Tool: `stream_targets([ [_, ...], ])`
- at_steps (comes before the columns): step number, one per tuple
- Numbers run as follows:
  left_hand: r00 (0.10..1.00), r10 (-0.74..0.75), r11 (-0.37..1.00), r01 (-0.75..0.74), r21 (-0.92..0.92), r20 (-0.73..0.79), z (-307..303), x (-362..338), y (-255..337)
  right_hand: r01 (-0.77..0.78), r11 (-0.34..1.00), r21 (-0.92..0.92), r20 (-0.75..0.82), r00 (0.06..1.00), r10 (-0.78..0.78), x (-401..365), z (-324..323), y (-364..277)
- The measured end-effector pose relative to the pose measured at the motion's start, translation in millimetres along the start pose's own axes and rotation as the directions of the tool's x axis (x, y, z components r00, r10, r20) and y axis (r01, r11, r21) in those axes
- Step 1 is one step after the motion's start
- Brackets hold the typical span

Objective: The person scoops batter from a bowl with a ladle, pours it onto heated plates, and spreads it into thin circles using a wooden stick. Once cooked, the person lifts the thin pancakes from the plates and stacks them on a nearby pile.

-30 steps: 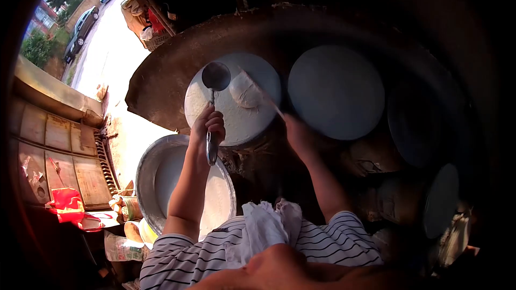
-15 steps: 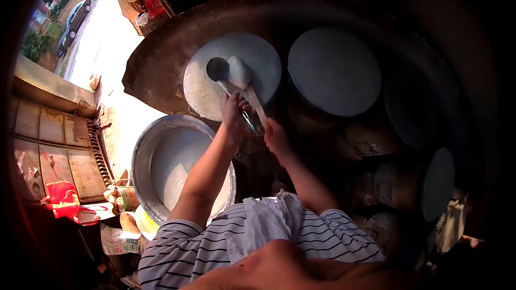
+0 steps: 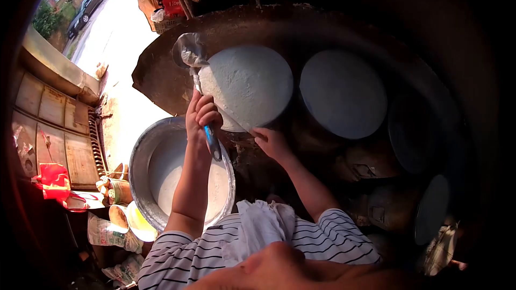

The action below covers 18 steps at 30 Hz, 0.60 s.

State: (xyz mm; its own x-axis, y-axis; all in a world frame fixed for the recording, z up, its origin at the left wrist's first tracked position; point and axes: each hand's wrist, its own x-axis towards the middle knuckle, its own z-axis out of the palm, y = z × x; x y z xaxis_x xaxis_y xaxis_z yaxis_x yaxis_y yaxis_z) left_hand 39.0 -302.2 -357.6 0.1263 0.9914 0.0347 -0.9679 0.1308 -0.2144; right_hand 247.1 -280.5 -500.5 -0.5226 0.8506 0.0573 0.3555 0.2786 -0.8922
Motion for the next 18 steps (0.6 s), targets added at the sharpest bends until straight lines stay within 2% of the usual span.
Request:
stream_targets([
  [1, 0.999, -0.031, 0.989, 0.025, -0.145, -0.044, 14.7, -3.7, 10.8, -0.045, 0.986, 0.162, -0.073, 0.996, 0.058, 11.5, -0.6, 14.9],
  [2, 0.994, -0.077, 0.961, 0.054, -0.272, -0.076, 31.7, -9.0, 24.0, 0.109, 0.988, 0.105, -0.204, 0.975, -0.086, 13.3, -0.6, 38.0],
  [3, 0.995, -0.084, 0.961, 0.067, -0.268, -0.054, 37.5, -24.6, 32.1, -0.125, 0.973, 0.195, 0.011, 0.992, 0.125, -9.8, -21.9, 18.2],
  [4, 0.993, -0.12, 0.981, 0.121, -0.15, 0.021, 34.5, -44.1, 33.4, -0.36, 0.908, 0.215, 0.227, 0.923, 0.312, -27.3, -50.5, -9.5],
  [7, 1.0, 0.005, 0.994, -0.005, 0.112, 0.004, 36.8, -76.0, 35.8, -0.435, 0.858, 0.271, 0.15, 0.9, 0.409, -26.9, -73.1, -34.0],
  [8, 0.999, 0.027, 0.978, -0.022, 0.206, -0.02, 32.6, -74.7, 50.4, -0.429, 0.875, 0.224, 0.123, 0.903, 0.411, -11.3, -80.9, -32.3],
  [10, 0.979, 0.133, 0.982, -0.151, -0.112, -0.153, 48.5, -68.3, 68.7, -0.425, 0.885, 0.19, 0.133, 0.904, 0.405, 15.3, -81.0, 1.0],
  [11, 0.981, 0.117, 0.978, -0.142, -0.156, -0.156, 50.4, -70.1, 81.6, -0.483, 0.874, 0.053, 0.091, 0.874, 0.478, 21.0, -81.6, -1.7],
  [12, 0.98, 0.1, 0.971, -0.134, -0.198, -0.172, 46.3, -74.0, 91.9, -0.194, 0.976, -0.1, -0.004, 0.981, 0.195, 22.2, -75.8, 29.9],
  [14, 0.98, 0.134, 0.985, -0.147, -0.087, -0.146, 41.9, -83.1, 85.2, -0.133, 0.876, -0.463, -0.021, 0.99, 0.139, 16.6, -80.8, 17.1],
  [16, 0.983, 0.134, 0.97, -0.156, -0.188, -0.124, 50.2, -90.0, 75.9, -0.058, 0.84, -0.539, -0.032, 0.998, 0.048, 6.7, -79.0, 11.5],
  [18, 0.984, 0.145, 0.972, -0.161, -0.171, -0.1, 58.1, -89.4, 74.5, -0.071, 0.777, -0.625, 0.006, 0.995, 0.096, 5.6, -82.9, -5.1],
])
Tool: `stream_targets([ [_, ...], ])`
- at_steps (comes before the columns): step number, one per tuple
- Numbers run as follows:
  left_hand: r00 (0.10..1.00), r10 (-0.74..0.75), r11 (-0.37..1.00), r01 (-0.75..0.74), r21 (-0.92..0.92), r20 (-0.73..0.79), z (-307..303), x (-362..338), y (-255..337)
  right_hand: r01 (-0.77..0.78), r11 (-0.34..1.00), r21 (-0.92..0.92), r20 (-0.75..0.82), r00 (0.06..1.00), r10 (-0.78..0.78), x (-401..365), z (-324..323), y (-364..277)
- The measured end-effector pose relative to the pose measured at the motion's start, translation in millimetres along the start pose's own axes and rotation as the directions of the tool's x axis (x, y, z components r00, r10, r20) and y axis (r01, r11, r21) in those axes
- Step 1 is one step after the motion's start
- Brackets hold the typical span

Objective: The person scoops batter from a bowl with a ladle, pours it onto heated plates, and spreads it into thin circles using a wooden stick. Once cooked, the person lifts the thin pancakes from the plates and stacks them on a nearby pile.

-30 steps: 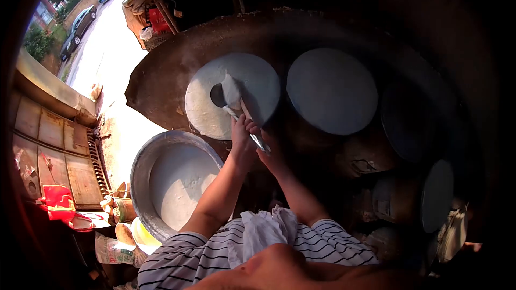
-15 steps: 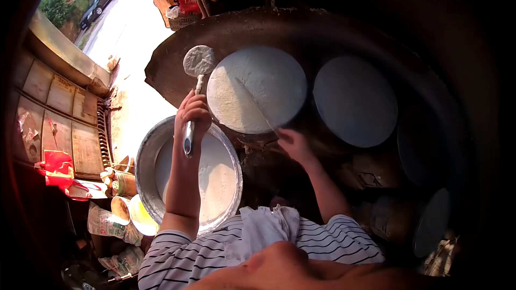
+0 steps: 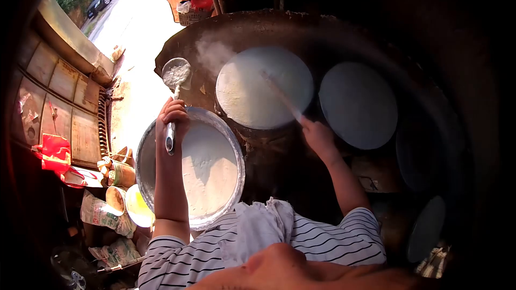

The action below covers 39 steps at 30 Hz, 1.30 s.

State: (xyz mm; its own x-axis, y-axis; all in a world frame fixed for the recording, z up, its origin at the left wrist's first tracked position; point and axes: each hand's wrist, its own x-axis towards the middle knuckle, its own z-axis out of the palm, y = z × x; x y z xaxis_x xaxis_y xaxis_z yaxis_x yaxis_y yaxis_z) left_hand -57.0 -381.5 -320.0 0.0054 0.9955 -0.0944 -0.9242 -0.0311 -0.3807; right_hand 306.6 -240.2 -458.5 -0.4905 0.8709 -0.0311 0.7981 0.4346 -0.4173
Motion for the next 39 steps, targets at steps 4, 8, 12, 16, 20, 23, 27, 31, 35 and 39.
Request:
stream_targets([
  [4, 0.996, -0.083, 0.996, 0.083, 0.041, 0.007, 14.4, 1.1, -17.1, 0.045, 0.98, 0.192, 0.039, 0.998, -0.054, -0.5, -7.4, -2.0],
  [8, 0.964, -0.263, 0.93, 0.244, 0.274, 0.033, 9.4, 12.4, -46.2, -0.02, 0.874, 0.486, -0.031, 0.999, 0.04, 1.1, -6.5, 4.7],
  [12, 0.922, -0.328, 0.752, 0.122, 0.647, 0.207, -15.8, -4.9, -140.6, 0.023, 0.763, 0.646, -0.375, 0.88, 0.291, -58.0, 101.3, 23.3],
  [16, 0.667, -0.745, 0.656, 0.722, 0.221, 0.035, -9.7, 5.1, -252.0, -0.131, 0.524, 0.842, -0.111, 0.907, 0.406, -191.4, 64.7, -5.3],
  [20, 0.203, -0.974, 0.215, 0.97, -0.118, -0.1, -59.3, 51.4, -420.6, -0.198, 0.398, 0.896, -0.281, 0.443, 0.851, -310.4, -36.4, 106.0],
  [23, 0.016, -0.99, 0.046, 0.976, -0.212, -0.137, -147.0, 99.1, -511.4, -0.266, 0.342, 0.901, -0.317, 0.133, 0.939, -374.4, -88.0, 157.2],
  [27, -0.112, -0.941, -0.026, 0.965, -0.26, -0.318, -278.7, 150.7, -616.3, -0.356, 0.538, 0.764, -0.561, 0.046, 0.827, -395.5, -62.4, 265.9],
  [31, -0.045, -0.817, -0.027, 0.999, -0.04, -0.575, -379.1, 179.5, -670.0, 0.172, 0.317, 0.933, -0.313, -0.046, 0.948, -366.6, -65.7, 282.7],
  [35, 0.277, -0.688, -0.155, 0.847, 0.508, -0.671, -402.8, 176.0, -700.1, -0.009, 0.488, 0.873, -0.481, -0.189, 0.856, -348.0, -63.8, 309.2],
  [39, 0.473, -0.613, -0.311, 0.592, 0.744, -0.633, -400.4, 190.8, -728.7, -0.276, 0.525, 0.805, -0.568, -0.107, 0.816, -326.8, -86.9, 333.9],
])
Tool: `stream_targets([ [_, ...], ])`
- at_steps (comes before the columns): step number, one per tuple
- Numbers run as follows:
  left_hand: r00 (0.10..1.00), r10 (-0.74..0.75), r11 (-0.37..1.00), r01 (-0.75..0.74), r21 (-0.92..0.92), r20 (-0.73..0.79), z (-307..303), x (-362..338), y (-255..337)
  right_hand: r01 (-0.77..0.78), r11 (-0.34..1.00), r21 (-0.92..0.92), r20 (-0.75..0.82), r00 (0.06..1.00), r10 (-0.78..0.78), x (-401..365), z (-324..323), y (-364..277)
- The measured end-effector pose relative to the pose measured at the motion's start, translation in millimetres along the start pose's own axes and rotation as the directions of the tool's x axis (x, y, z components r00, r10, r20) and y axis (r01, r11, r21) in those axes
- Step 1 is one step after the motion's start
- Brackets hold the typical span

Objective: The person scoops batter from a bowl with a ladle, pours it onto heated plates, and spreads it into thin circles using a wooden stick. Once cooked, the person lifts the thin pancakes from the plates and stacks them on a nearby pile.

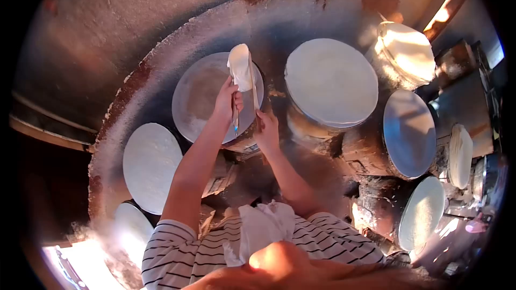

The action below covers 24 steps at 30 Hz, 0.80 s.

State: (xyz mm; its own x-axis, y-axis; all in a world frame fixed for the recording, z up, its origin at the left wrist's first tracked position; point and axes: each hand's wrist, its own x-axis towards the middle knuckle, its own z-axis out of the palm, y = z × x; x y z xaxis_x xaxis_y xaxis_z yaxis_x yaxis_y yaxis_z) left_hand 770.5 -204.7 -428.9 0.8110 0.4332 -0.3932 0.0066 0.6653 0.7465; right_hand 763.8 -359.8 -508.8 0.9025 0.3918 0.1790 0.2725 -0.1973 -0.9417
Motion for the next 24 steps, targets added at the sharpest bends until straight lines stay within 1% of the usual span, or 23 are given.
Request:
stream_targets([
  [1, 0.999, 0.023, 0.996, -0.02, 0.083, -0.034, -5.6, 6.5, 3.7, 0.093, 0.992, -0.088, -0.005, 0.996, -0.094, 8.0, 7.2, 1.5],
  [2, 0.997, 0.059, 0.987, -0.051, 0.154, -0.053, -9.2, 18.0, 4.5, 0.08, 0.991, -0.104, -0.01, 0.997, -0.081, 18.2, 14.8, -1.7],
  [3, 0.992, 0.104, 0.973, -0.086, 0.215, -0.07, -12.6, 29.6, 4.4, 0.096, 0.979, -0.177, 0.019, 0.995, -0.094, 30.0, 10.4, -1.1],
  [4, 0.984, 0.162, 0.935, -0.129, 0.33, -0.074, -15.6, 32.6, 7.4, 0.112, 0.963, -0.245, 0.053, 0.993, -0.102, 39.3, 3.7, -0.5],
  [5, 0.977, 0.21, 0.895, -0.175, 0.411, -0.042, -22.7, 35.9, 12.8, 0.118, 0.947, -0.298, 0.083, 0.992, -0.098, 41.9, -0.1, -0.8],
  [6, 0.97, 0.243, 0.841, -0.205, 0.5, -0.012, -34.5, 38.0, 18.9, 0.144, 0.874, -0.464, 0.085, 0.989, -0.118, 31.3, -14.9, -10.1],
  [7, 0.967, 0.253, 0.787, -0.21, 0.58, 0.008, -48.4, 34.0, 18.8, 0.111, 0.86, -0.498, 0.144, 0.989, -0.044, 24.4, -25.8, -14.7],
  [8, 0.96, 0.281, 0.606, -0.174, 0.776, -0.004, -59.1, 33.3, 24.0, 0.136, 0.867, -0.479, 0.134, 0.988, -0.081, 16.9, -19.6, -16.8],
  [9, 0.915, 0.401, 0.394, -0.208, 0.895, 0.036, -75.0, 34.9, 22.1, 0.168, 0.87, -0.463, 0.128, 0.984, -0.122, 10.0, -13.2, -18.9],
  [10, 0.857, 0.502, 0.156, -0.218, 0.963, 0.113, -90.8, 38.9, 17.5, 0.153, 0.872, -0.465, 0.166, 0.983, -0.083, 7.5, -3.3, -23.0],
  [11, 0.776, 0.588, -0.097, -0.216, 0.972, 0.23, -93.5, 43.9, 20.0, 0.154, 0.87, -0.469, 0.192, 0.979, -0.07, 17.9, 8.9, -27.2],
  [12, 0.796, 0.573, -0.093, -0.173, 0.981, 0.195, -95.7, 48.4, 23.4, 0.173, 0.864, -0.474, 0.21, 0.974, -0.08, 36.1, 14.2, -29.1],
  [13, 0.815, 0.557, -0.102, -0.125, 0.987, 0.161, -98.9, 41.9, 30.3, 0.213, 0.857, -0.469, 0.169, 0.974, -0.149, 48.3, 5.2, -31.6],
  [14, 0.836, 0.534, -0.12, -0.07, 0.99, 0.124, -101.2, 39.2, 42.2, 0.214, 0.836, -0.506, 0.135, 0.976, -0.168, 49.8, -6.3, -22.5],
  [15, 0.836, 0.535, -0.119, -0.069, 0.991, 0.123, -101.1, 38.3, 54.2, 0.203, 0.815, -0.543, 0.109, 0.979, -0.171, 46.0, -11.7, -14.6],
  [17, 0.857, 0.512, -0.08, -0.025, 0.996, 0.062, -111.6, 17.1, 54.6, 0.195, 0.871, -0.451, 0.109, 0.981, -0.163, 30.0, -6.1, -20.9],
  [18, 0.852, 0.522, -0.067, -0.015, 0.998, 0.048, -117.9, 10.9, 48.1, 0.188, 0.893, -0.408, 0.113, 0.981, -0.155, 19.6, -6.3, -22.9],
  [19, 0.848, 0.528, -0.062, -0.014, 0.998, 0.045, -122.9, 9.2, 44.0, 0.19, 0.898, -0.397, 0.154, 0.978, -0.139, 12.2, -0.7, -25.4],
  [20, 0.828, 0.557, -0.06, -0.034, 0.998, 0.061, -123.7, 17.1, 44.2, 0.214, 0.898, -0.386, 0.181, 0.971, -0.154, 22.1, 9.3, -27.1],
  [21, 0.794, 0.597, 0.003, -0.143, 0.99, 0.113, -140.7, 33.7, 36.9, 0.257, 0.894, -0.368, 0.2, 0.96, -0.193, 42.0, 17.8, -25.8],
  [22, 0.759, 0.631, 0.042, -0.244, 0.969, 0.164, -176.2, 49.2, 25.2, 0.317, 0.868, -0.383, 0.154, 0.948, -0.278, 54.8, 13.8, -12.6],
  [23, 0.789, 0.601, 0.184, -0.293, 0.938, 0.129, -179.9, 50.7, 37.8, 0.325, 0.86, -0.392, 0.134, 0.946, -0.296, 69.4, 5.2, -10.0],
  [24, 0.817, 0.57, 0.325, -0.328, 0.887, 0.093, -183.2, 52.2, 50.6, 0.309, 0.858, -0.41, 0.125, 0.951, -0.283, 69.5, -8.1, -7.0],
])
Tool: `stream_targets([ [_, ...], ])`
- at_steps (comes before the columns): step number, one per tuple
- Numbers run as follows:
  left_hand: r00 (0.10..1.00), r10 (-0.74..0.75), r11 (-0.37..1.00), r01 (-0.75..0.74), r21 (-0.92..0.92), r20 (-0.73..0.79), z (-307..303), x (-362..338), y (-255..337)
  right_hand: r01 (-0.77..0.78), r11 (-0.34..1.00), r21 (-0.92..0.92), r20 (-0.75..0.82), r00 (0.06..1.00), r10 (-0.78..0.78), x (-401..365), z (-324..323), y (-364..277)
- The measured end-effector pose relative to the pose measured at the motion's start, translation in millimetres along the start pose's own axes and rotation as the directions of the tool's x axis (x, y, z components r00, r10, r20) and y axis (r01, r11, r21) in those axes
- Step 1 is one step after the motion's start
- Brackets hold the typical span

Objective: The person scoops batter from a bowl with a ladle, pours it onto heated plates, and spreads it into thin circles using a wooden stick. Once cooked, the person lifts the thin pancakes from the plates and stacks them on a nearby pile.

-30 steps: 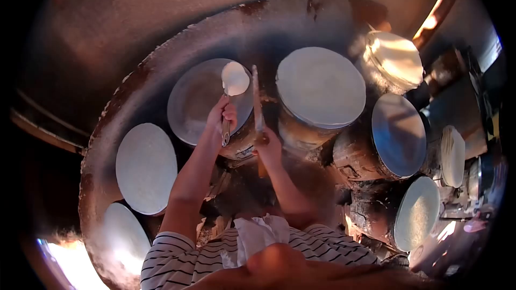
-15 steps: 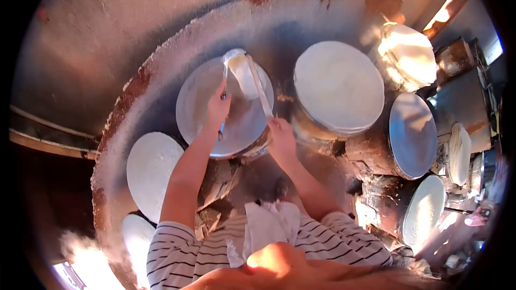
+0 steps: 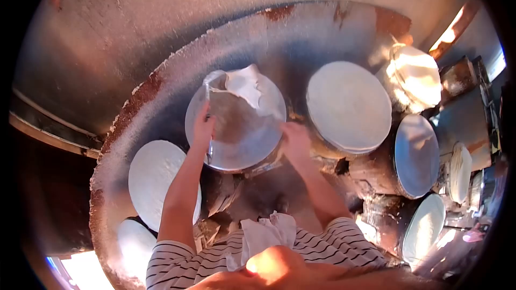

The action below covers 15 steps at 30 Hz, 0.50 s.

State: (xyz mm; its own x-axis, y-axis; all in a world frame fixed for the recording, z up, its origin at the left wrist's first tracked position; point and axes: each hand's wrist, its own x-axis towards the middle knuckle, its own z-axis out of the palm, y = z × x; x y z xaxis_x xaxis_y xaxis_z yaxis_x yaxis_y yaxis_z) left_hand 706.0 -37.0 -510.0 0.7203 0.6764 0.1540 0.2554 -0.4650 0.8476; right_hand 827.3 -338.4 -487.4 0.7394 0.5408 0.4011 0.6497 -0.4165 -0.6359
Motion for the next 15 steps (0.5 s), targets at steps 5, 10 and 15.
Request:
stream_targets([
  [5, 0.838, -0.49, 0.426, 0.472, -0.772, 0.242, -53.4, -49.1, 96.3, -0.076, 0.982, 0.171, 0.157, 0.986, 0.048, -15.4, 25.1, -45.6],
  [10, 0.808, 0.133, -0.707, 0.483, -0.517, 0.574, -66.3, -70.5, 74.3, 0.075, 0.996, -0.038, 0.047, 0.996, -0.073, 6.9, -18.4, -17.1],
  [15, 0.92, 0.095, -0.868, 0.264, -0.421, 0.381, -29.5, -91.3, 90.0, 0.142, 0.989, -0.047, 0.261, 0.957, -0.126, 29.4, 13.0, -17.5],
])
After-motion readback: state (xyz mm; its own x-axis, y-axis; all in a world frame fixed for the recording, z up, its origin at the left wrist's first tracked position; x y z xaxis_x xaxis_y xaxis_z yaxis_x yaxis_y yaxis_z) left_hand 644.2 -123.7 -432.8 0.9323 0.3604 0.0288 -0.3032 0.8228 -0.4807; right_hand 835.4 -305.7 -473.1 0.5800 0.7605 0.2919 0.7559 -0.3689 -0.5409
